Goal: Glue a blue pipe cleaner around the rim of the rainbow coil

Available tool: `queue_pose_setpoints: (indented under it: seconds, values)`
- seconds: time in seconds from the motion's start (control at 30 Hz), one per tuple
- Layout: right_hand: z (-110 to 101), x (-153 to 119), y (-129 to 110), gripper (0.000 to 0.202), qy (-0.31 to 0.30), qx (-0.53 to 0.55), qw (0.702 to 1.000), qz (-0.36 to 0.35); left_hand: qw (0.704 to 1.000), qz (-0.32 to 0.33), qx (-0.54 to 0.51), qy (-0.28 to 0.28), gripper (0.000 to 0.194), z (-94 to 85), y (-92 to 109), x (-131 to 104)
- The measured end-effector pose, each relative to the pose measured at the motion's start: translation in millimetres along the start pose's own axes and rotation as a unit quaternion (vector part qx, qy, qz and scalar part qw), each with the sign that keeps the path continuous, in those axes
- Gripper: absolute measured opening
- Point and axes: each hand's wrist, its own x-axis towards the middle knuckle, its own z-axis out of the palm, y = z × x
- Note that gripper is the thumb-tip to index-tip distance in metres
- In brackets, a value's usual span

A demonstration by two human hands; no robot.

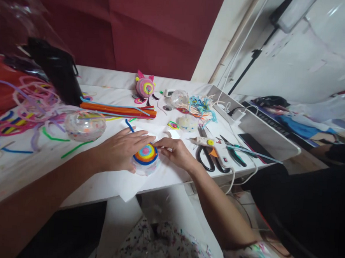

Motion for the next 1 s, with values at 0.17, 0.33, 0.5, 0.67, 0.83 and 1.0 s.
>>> queue_pose_setpoints:
  seconds: [0.17, 0.33, 0.5, 0.67, 0.83, 1.0]
  values:
    - [3.7, -0.2, -1.3, 0.039, 0.01, 0.008, 0.999, 0.036, 0.998, -0.023, -0.049, -0.036, 0.11, -0.5, -5.7, 1.1]
    - [8.6, -0.8, -0.6, 0.041, 0.016, 0.029, 0.998, 0.046, 0.997, -0.012, -0.074, -0.026, 0.115, 8.5, -18.6, -3.5]
    - [13.1, -1.4, -2.9, 0.043, 0.02, 0.047, 0.997, 0.054, 0.994, -0.024, -0.098, 0.043, 0.123, 31.0, -34.8, -12.4]
    - [14.0, -2.3, -6.2, 0.045, 0.025, 0.045, 0.997, 0.058, 0.99, -0.017, -0.131, 0.044, 0.121, 30.3, -31.6, -20.1]
    - [16.2, -6.2, -6.2, 0.041, 0.054, 0.039, 0.998, 0.018, 0.988, -0.021, -0.145, 0.047, 0.123, 20.9, -14.2, -20.9]
    - [19.7, -11.4, -2.7, 0.042, 0.078, 0.027, 0.997, 0.007, 0.984, -0.057, -0.167, 0.036, 0.125, 21.3, 2.2, -22.0]
